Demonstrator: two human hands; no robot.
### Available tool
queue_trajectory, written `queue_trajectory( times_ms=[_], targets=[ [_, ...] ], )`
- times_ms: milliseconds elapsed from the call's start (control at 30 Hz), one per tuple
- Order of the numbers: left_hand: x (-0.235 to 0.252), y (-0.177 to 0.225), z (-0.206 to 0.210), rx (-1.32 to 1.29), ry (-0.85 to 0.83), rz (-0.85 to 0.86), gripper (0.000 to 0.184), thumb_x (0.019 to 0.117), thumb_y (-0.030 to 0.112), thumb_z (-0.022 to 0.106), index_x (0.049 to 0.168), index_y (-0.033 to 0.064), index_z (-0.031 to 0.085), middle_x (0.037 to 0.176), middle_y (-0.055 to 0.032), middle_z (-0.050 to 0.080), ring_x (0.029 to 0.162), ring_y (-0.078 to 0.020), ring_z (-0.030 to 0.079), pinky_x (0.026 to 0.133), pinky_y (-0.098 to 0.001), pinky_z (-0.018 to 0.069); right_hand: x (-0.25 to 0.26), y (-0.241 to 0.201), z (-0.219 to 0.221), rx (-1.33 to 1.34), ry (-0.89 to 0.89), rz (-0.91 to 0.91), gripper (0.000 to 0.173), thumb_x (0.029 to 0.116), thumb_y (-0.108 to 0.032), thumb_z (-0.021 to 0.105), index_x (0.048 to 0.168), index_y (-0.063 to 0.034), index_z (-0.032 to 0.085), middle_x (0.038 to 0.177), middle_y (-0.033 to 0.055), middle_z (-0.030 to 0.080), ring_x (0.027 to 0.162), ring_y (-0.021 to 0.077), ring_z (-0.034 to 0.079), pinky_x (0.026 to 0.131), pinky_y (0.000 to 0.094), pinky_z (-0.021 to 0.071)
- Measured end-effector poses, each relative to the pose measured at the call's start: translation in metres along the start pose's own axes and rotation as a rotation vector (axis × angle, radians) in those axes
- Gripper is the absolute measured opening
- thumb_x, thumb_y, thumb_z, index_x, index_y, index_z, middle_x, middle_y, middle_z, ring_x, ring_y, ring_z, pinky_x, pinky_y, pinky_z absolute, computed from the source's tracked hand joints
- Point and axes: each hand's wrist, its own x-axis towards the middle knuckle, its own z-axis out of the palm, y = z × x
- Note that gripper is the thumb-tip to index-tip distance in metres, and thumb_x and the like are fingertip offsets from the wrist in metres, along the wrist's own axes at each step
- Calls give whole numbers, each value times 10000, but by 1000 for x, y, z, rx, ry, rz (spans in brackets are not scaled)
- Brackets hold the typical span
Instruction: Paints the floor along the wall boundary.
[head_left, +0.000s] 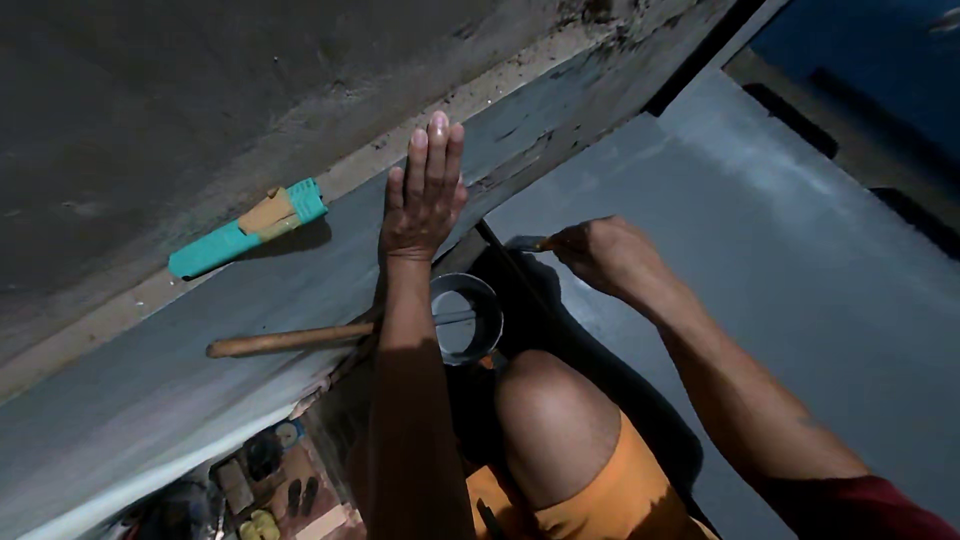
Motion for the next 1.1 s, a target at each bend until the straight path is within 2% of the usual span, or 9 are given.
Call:
queue_trajectory(
  times_ms=[100, 167, 333, 467, 600, 733, 833, 967, 1100],
  targets=[
    [1, 0, 0, -17, 14, -6, 657, 1063, 319, 428, 1641, 96, 210, 1731, -80, 111, 1593, -229, 23, 1246, -495, 4, 10, 12, 6, 83, -34, -40, 127, 993, -275, 687, 1033, -232, 800, 852, 51, 749, 749, 281, 712, 660, 583, 558],
    [1, 0, 1, -19, 27, -9, 663, 1063, 330, 425, 1643, 93, 207, 1732, -78, 107, 1596, -218, 8, 1256, -494, -27, 21, 21, 11, 71, -90, 38, 165, 999, -336, 681, 1015, -230, 807, 849, 66, 752, 766, 299, 715, 672, 603, 555],
    [0, -1, 1, -24, 24, 2, 655, 1073, 329, 401, 1644, 85, 194, 1731, -87, 107, 1595, -229, 9, 1247, -501, -34, 4, 13, 1, -48, 69, 161, 144, 987, -225, 681, 933, -125, 770, 823, 182, 703, 757, 425, 684, 596, 647, 512],
    [1, 0, 0, -14, 23, -8, 660, 1065, 333, 422, 1642, 95, 209, 1730, -75, 125, 1595, -226, 28, 1254, -487, 3, 2, -3, 18, -86, 67, 106, 107, 948, -175, 683, 928, -128, 776, 832, 152, 710, 748, 398, 694, 585, 630, 527],
    [1, -2, 1, -23, 17, -4, 674, 1064, 333, 423, 1649, 95, 188, 1733, -80, 101, 1596, -232, 6, 1257, -492, -20, 3, -2, 24, 13, 5, -25, 124, 971, -245, 683, 980, -186, 792, 840, 64, 731, 778, 292, 711, 660, 574, 565],
    [1, 0, 2, -24, 30, -15, 669, 1061, 343, 434, 1644, 102, 209, 1728, -77, 133, 1593, -230, 49, 1257, -484, 3, 7, -5, 32, -52, 143, 34, 121, 978, -171, 659, 972, -125, 771, 849, 137, 693, 746, 362, 688, 593, 578, 541],
    [2, -1, 1, -35, 33, -14, 660, 1066, 328, 430, 1642, 92, 213, 1729, -74, 129, 1594, -222, 37, 1261, -475, -5, 9, -5, 39, -36, 74, 9, 111, 961, -176, 671, 939, -133, 771, 830, 116, 699, 759, 349, 696, 615, 580, 551],
    [0, 0, 2, -22, 27, -6, 661, 1070, 330, 418, 1646, 96, 195, 1732, -78, 111, 1594, -227, 31, 1253, -485, -5, 8, -6, 38, -11, 112, 14, 129, 983, -189, 661, 1008, -149, 781, 864, 119, 695, 759, 343, 689, 614, 573, 549],
    [2, -1, 2, -13, 24, -17, 671, 1064, 342, 424, 1647, 102, 193, 1733, -68, 107, 1594, -218, 16, 1255, -477, -14, 7, -6, 41, -42, 41, -24, 81, 942, -175, 700, 949, -138, 771, 838, 111, 694, 759, 338, 692, 615, 570, 550]
  ],
)
